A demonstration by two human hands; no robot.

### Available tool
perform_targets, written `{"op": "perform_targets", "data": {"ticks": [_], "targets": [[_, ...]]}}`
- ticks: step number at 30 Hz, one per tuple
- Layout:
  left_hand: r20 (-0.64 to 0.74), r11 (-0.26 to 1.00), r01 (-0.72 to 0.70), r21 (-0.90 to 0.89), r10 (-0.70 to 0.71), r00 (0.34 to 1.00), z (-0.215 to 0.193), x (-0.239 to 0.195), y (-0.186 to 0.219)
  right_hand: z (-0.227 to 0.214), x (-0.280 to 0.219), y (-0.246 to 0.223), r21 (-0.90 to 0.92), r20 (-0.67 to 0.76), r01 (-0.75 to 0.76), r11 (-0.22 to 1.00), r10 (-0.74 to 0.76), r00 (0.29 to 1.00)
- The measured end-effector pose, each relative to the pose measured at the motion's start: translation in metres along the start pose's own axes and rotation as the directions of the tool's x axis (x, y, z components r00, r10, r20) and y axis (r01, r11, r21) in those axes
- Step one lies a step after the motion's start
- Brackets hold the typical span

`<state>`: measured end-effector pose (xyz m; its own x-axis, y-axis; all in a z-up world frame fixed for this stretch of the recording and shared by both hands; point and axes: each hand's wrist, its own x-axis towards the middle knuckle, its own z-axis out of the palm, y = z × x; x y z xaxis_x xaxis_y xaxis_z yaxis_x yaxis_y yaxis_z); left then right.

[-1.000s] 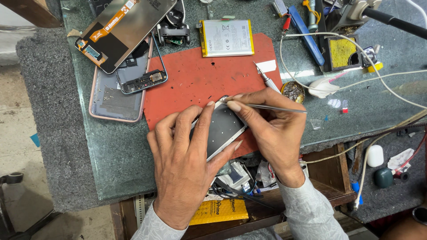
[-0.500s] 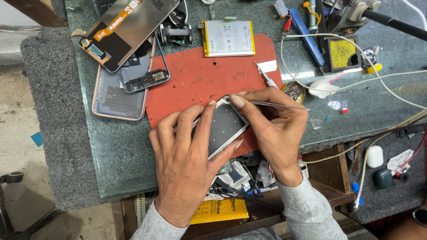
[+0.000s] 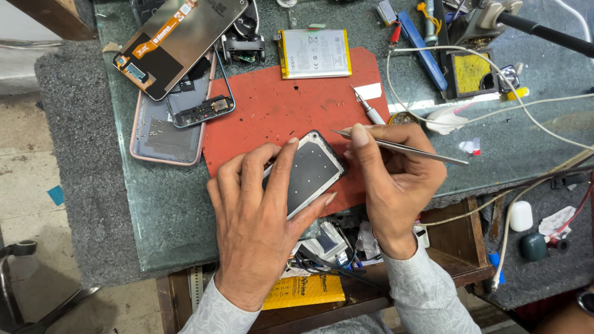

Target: The person uses tweezers to remove small debris from the interior of a smartphone chassis, then uses a red glue applicator to apply adhesive along the chassis edges. The work is performed on a cluttered workbench with various tools and phone parts visible.

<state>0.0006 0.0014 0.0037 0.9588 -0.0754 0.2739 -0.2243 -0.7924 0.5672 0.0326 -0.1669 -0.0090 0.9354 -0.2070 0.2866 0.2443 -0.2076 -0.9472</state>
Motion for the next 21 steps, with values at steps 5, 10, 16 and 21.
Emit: {"op": "perform_targets", "data": {"ticks": [5,10,16,21], "targets": [[-0.088,0.995,-0.093,-0.043,0.089,0.992,-0.013,-0.002,0.005,-0.023,-0.01,-0.006,0.118,0.078,0.131,0.984,-0.141,0.987],[-0.136,0.938,-0.336,-0.087,0.323,0.936,-0.025,-0.021,0.011,-0.046,-0.035,-0.009,0.156,0.356,0.078,0.985,-0.129,0.926],[-0.077,0.926,-0.342,-0.157,0.334,0.939,-0.01,-0.04,0.007,-0.056,-0.059,0.004,0.214,0.431,-0.175,0.961,0.068,0.9],[-0.134,0.933,-0.326,-0.151,0.307,0.942,0.002,-0.052,0.002,-0.062,-0.068,0.009,0.505,0.389,-0.387,0.772,0.197,0.9]]}}
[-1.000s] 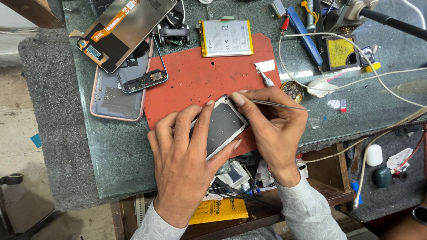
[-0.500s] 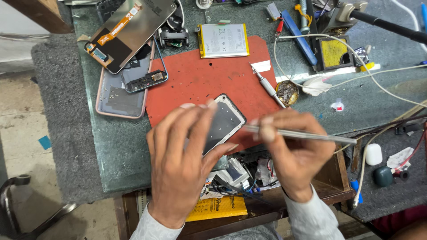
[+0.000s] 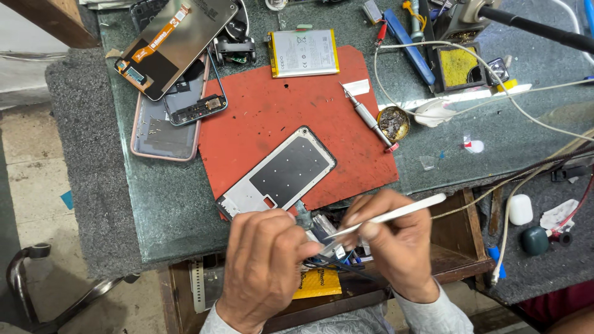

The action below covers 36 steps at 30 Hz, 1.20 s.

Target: The person uses tweezers to remove small debris from the interior of a smartphone chassis, then uses a red glue applicator to apply adhesive along the chassis edges. The work is performed on a cluttered workbench with various tools and phone parts visible.

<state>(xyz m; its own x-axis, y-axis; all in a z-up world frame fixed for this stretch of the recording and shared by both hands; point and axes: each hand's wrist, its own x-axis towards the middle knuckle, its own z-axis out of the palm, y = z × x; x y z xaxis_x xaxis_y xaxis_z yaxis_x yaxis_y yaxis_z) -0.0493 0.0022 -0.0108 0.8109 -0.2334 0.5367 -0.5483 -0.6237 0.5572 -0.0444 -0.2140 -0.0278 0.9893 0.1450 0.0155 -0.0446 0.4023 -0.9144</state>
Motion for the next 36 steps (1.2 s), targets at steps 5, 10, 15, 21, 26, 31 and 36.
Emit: {"op": "perform_targets", "data": {"ticks": [5,10,15,21,26,31,36], "targets": [[0.045,0.999,0.035,0.04,-0.037,0.998,-0.003,-0.007,-0.002,0.0,0.016,-0.007,-0.449,-0.209,0.118,0.886,-0.232,0.95],[0.098,0.998,0.002,0.056,-0.008,0.995,-0.003,0.002,0.006,0.014,0.026,-0.015,-0.738,-0.123,0.149,0.658,-0.349,0.929],[0.047,0.944,0.209,0.254,-0.228,0.972,-0.004,0.025,0.0,0.024,0.031,-0.018,-0.804,-0.013,0.23,0.549,-0.403,0.915],[0.082,0.901,0.284,0.327,-0.327,0.942,0.0,0.039,-0.002,0.033,0.033,-0.018,-0.866,0.034,0.246,0.435,-0.44,0.898],[0.046,0.895,0.322,0.308,-0.352,0.935,0.003,0.037,-0.004,0.036,0.036,-0.018,-0.9,0.064,0.245,0.361,-0.446,0.893],[0.048,0.891,0.331,0.311,-0.363,0.931,0.004,0.036,-0.007,0.039,0.038,-0.019,-0.925,0.105,0.259,0.277,-0.469,0.877],[0.047,0.889,0.33,0.318,-0.362,0.931,0.004,0.035,-0.009,0.042,0.038,-0.019,-0.942,0.143,0.267,0.201,-0.479,0.866]]}}
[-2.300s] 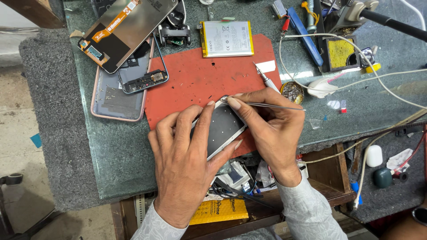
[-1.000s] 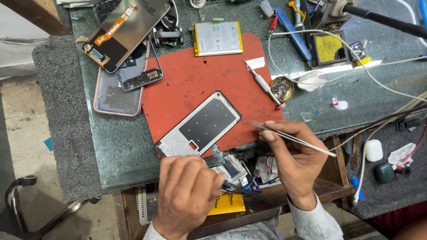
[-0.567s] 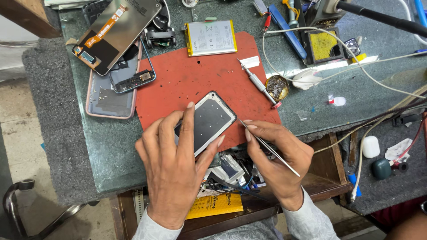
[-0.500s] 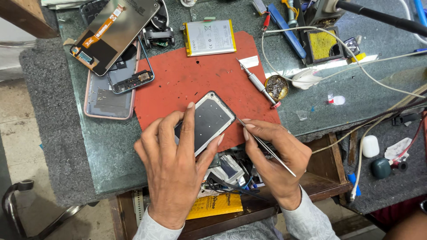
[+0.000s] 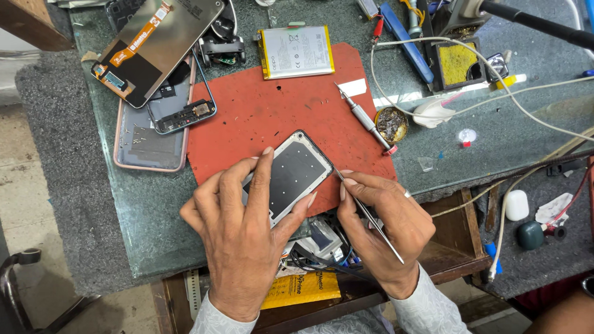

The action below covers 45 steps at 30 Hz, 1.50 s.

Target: The person uses tweezers to remove small debris from the interior of a smartphone chassis, then uses a red glue applicator to apply adhesive along the chassis edges. The work is performed on a cluttered workbench with various tools and phone parts visible.

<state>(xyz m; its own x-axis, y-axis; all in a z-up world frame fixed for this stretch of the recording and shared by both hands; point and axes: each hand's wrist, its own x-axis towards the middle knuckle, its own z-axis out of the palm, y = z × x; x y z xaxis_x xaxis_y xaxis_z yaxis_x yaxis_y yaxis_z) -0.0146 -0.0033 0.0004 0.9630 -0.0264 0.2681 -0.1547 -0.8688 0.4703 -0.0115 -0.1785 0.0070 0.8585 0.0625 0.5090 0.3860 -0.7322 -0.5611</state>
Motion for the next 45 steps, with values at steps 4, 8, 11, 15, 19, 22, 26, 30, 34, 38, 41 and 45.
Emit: {"op": "perform_targets", "data": {"ticks": [4,8,11,15,19,22,26,30,34,38,41,45], "targets": [[0.009,0.999,-0.006,-0.036,0.006,1.0,0.001,0.0,-0.003,0.003,0.001,0.001,0.011,0.001,0.011,1.0,-0.011,1.0],[0.014,0.999,-0.01,-0.046,0.01,1.0,0.002,0.0,-0.005,0.006,0.003,0.006,0.038,0.015,0.026,0.999,-0.026,1.0],[0.004,0.999,-0.015,-0.037,0.015,1.0,0.002,0.001,-0.005,0.006,0.003,0.009,0.035,0.023,0.031,0.999,-0.032,0.999],[-0.014,1.0,-0.014,-0.026,0.014,1.0,0.002,0.0,-0.004,0.001,0.001,0.008,0.055,0.015,0.031,0.998,-0.032,0.999],[-0.015,0.999,-0.02,-0.034,0.019,1.0,0.003,0.0,-0.005,0.0,0.001,0.005,0.044,0.015,0.033,0.998,-0.034,0.999],[-0.033,0.999,-0.035,-0.023,0.034,0.999,0.003,0.0,-0.006,0.002,0.003,0.007,0.028,0.031,0.035,0.999,-0.036,0.999],[-0.037,0.999,-0.039,-0.026,0.038,0.999,0.004,-0.002,-0.006,0.004,0.002,0.011,0.022,0.027,0.074,0.997,-0.074,0.997],[-0.065,0.999,-0.045,-0.03,0.043,0.997,0.003,-0.002,-0.006,-0.004,-0.001,0.004,0.068,0.017,0.028,0.997,-0.029,0.999],[-0.07,0.998,-0.056,-0.023,0.054,0.996,0.001,-0.002,-0.006,-0.019,0.009,0.001,0.293,0.073,-0.144,0.945,0.128,0.989],[-0.119,0.995,-0.065,-0.08,0.055,0.991,-0.004,-0.002,-0.007,-0.037,0.03,-0.004,0.113,0.182,-0.326,0.939,0.303,0.936],[-0.239,0.988,-0.098,-0.123,0.066,0.969,-0.017,-0.015,-0.013,-0.036,0.045,-0.006,-0.202,0.199,-0.111,0.973,0.152,0.968],[-0.371,0.985,0.03,-0.171,-0.092,0.924,-0.041,-0.042,-0.036,-0.024,0.054,-0.003,-0.325,0.251,0.083,0.942,0.002,0.968]]}}
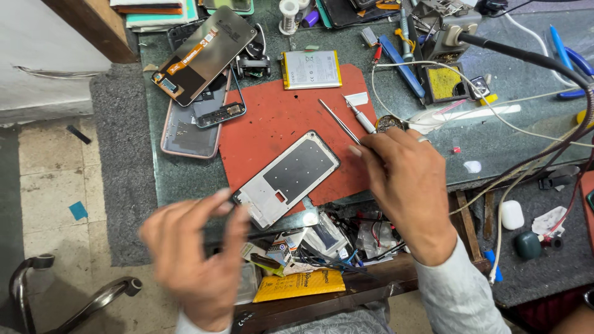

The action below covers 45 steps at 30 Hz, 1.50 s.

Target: The person uses tweezers to remove small debris from the interior of a smartphone chassis, then uses a red glue applicator to apply adhesive along the chassis edges. The work is performed on a cluttered workbench with various tools and phone parts visible.

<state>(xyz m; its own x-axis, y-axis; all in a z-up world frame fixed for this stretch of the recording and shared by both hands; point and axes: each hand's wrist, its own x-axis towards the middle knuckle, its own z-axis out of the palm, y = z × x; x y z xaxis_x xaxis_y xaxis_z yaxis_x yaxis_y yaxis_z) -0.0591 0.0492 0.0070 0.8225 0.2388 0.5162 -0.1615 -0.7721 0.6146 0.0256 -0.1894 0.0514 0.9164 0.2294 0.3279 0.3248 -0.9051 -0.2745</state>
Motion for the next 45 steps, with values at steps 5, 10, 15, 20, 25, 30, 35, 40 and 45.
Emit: {"op": "perform_targets", "data": {"ticks": [5,10,15,20,25,30,35,40,45], "targets": [[-0.119,0.981,0.159,0.109,-0.146,0.982,-0.044,-0.005,-0.023,0.016,0.006,0.003,-0.003,-0.029,0.048,0.999,-0.049,0.998],[-0.246,0.862,0.36,-0.356,-0.458,0.854,-0.058,0.001,-0.042,0.022,0.003,-0.002,0.021,-0.17,0.112,0.994,-0.107,0.98],[-0.101,0.699,0.42,-0.58,-0.573,0.813,-0.043,-0.004,-0.042,0.027,-0.016,-0.001,0.072,-0.339,0.167,0.983,-0.134,0.931],[0.039,0.604,0.482,-0.634,-0.599,0.8,-0.038,-0.016,-0.031,0.037,-0.032,0.006,0.132,-0.436,0.228,0.965,-0.15,0.887],[0.157,0.547,0.526,-0.652,-0.58,0.799,-0.032,-0.024,-0.024,0.045,-0.042,0.011,0.273,-0.461,0.147,0.951,-0.005,0.887],[0.222,0.525,0.553,-0.647,-0.565,0.795,-0.03,-0.036,-0.025,0.051,-0.044,0.015,0.415,-0.439,0.09,0.905,0.112,0.892],[0.256,0.515,0.563,-0.647,-0.549,0.796,-0.031,-0.048,-0.024,0.052,-0.045,0.012,0.458,-0.417,0.095,0.884,0.12,0.901],[0.311,0.494,0.584,-0.645,-0.528,0.79,-0.014,-0.042,-0.014,0.051,-0.047,0.011,0.509,-0.401,0.079,0.857,0.156,0.903],[0.339,0.489,0.592,-0.641,-0.511,0.789,0.025,-0.025,-0.004,0.048,-0.048,0.014,0.575,-0.396,0.073,0.815,0.199,0.897]]}}
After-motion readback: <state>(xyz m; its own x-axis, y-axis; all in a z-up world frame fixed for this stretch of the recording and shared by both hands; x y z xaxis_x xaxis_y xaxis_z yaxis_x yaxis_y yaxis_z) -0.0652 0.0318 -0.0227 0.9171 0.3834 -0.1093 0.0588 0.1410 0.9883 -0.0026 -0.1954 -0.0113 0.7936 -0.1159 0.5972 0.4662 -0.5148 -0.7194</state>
